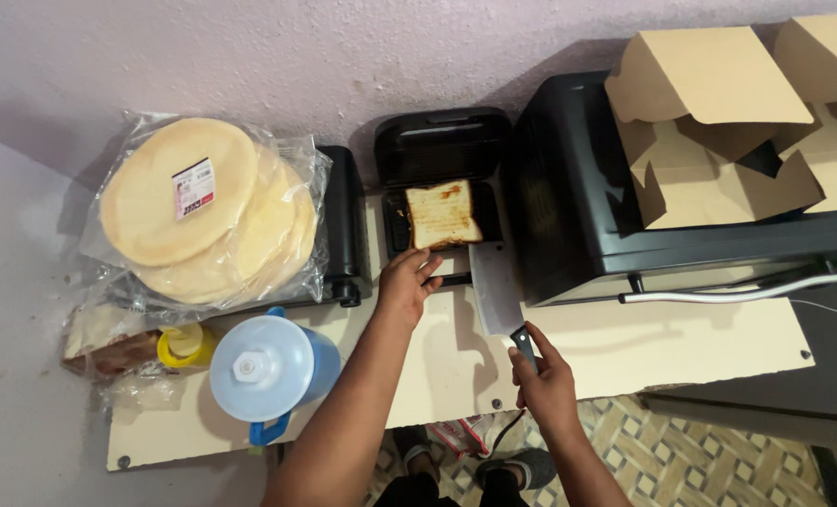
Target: The person prepares a toasted sandwich by applying butter from a jar to a slice of bread inside a sandwich press using a small spatula, closing the press, and then checking the bread's toast level by lifting it with a large cleaver.
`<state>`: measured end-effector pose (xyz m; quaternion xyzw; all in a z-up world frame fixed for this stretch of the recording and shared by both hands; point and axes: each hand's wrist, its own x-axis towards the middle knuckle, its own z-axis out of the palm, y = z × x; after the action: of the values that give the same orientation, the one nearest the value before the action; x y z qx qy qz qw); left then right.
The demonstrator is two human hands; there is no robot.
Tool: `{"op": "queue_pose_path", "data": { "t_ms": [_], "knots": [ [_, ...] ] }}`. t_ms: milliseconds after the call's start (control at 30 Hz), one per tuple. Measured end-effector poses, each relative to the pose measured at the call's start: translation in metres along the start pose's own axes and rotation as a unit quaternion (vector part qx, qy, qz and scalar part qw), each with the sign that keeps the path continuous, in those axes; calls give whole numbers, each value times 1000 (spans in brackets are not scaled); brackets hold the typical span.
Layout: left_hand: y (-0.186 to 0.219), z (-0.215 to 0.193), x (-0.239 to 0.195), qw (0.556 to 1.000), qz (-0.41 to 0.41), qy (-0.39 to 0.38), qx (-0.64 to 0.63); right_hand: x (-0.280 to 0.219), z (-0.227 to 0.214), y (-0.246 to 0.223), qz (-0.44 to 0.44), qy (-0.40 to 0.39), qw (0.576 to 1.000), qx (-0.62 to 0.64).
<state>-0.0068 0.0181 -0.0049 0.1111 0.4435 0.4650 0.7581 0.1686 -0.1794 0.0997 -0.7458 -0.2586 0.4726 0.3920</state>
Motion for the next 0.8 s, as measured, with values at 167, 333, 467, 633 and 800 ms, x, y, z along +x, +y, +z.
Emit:
{"op": "queue_pose_path", "data": {
  "t_ms": [167,333,467,633,800],
  "knots": [
    [23,21,-48,997,6,48,62,-16,-2,-14,-11,5,999,-51],
    [81,74,-65,871,415,-42,260,34,25,-35,-123,-50,989,-72],
    [146,136,-35,651,581,8,489,66,55,-52,-114,-71,987,-85],
    [163,153,-7,515,560,-41,648,59,64,-62,-85,-27,981,-170],
    [160,141,10,511,558,-71,650,55,60,-70,-89,-29,980,-173]
  ]
}}
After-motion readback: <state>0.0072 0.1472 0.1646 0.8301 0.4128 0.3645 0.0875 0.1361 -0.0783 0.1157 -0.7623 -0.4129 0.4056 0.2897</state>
